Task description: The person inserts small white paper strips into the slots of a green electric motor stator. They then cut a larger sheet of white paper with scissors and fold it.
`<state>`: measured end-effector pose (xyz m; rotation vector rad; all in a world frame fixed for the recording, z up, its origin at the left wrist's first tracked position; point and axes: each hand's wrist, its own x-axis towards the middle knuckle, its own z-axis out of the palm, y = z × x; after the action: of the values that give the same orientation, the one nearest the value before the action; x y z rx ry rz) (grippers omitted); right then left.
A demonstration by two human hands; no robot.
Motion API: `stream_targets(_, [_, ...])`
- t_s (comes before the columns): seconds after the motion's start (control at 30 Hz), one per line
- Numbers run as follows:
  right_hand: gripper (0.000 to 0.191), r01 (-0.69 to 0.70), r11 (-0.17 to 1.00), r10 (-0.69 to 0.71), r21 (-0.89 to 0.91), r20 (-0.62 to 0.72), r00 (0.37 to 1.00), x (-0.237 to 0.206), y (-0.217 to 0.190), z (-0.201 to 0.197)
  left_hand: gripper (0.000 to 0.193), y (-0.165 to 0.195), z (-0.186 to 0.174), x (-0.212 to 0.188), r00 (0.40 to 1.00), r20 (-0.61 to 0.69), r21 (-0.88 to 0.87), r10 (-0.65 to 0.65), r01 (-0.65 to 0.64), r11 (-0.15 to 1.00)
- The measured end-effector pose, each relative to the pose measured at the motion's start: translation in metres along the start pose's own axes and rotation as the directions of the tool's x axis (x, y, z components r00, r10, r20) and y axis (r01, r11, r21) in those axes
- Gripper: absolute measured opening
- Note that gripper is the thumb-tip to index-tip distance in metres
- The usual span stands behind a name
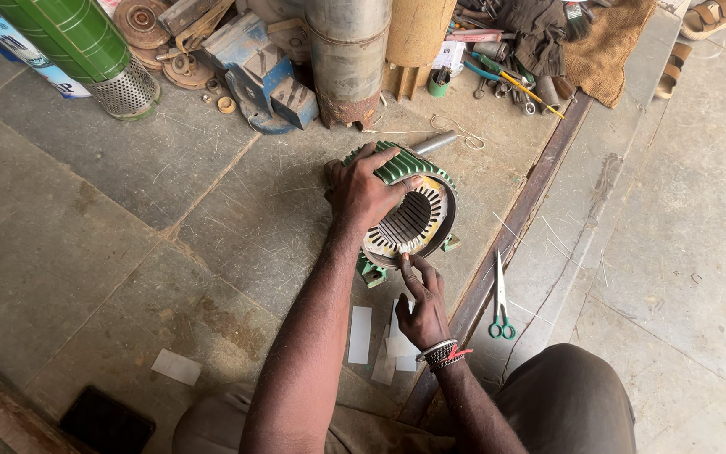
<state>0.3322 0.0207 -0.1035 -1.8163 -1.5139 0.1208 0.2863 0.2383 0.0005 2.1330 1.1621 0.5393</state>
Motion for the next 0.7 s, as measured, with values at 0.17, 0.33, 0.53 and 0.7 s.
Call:
stream_targets(0.17, [0.097, -0.006, 1.000, 0.006, -0.009, 0.006, 1.000, 0.0011, -0.0004, -0.0007, 0.077, 0.0033, -0.0034, -0.0006, 1.000, -0.008, -0.022, 0.013, -0.014, 1.000])
stream_targets(0.33, [0.098, -0.033, 0.999, 0.033, -0.003, 0.014, 0.999, 0.0009, -0.0037, -0.0020, 0.076, 0.0063, -0.0068, -0.0027, 0.999, -0.035, -0.011, 0.026, -0.026, 1.000])
stream_targets(0.53, [0.096, -0.038, 0.999, 0.038, -0.018, -0.002, 0.999, 0.0011, -0.0044, -0.0007, 0.076, 0.0061, -0.0058, -0.0025, 0.999, -0.039, -0.009, 0.002, -0.002, 1.000])
stream_targets(0.7, [0.095, -0.018, 1.000, 0.018, -0.025, -0.020, 1.000, 0.0016, -0.0031, 0.0015, 0.076, 0.0054, -0.0062, -0.0010, 1.000, 0.000, -0.023, -0.019, 0.019, 1.000])
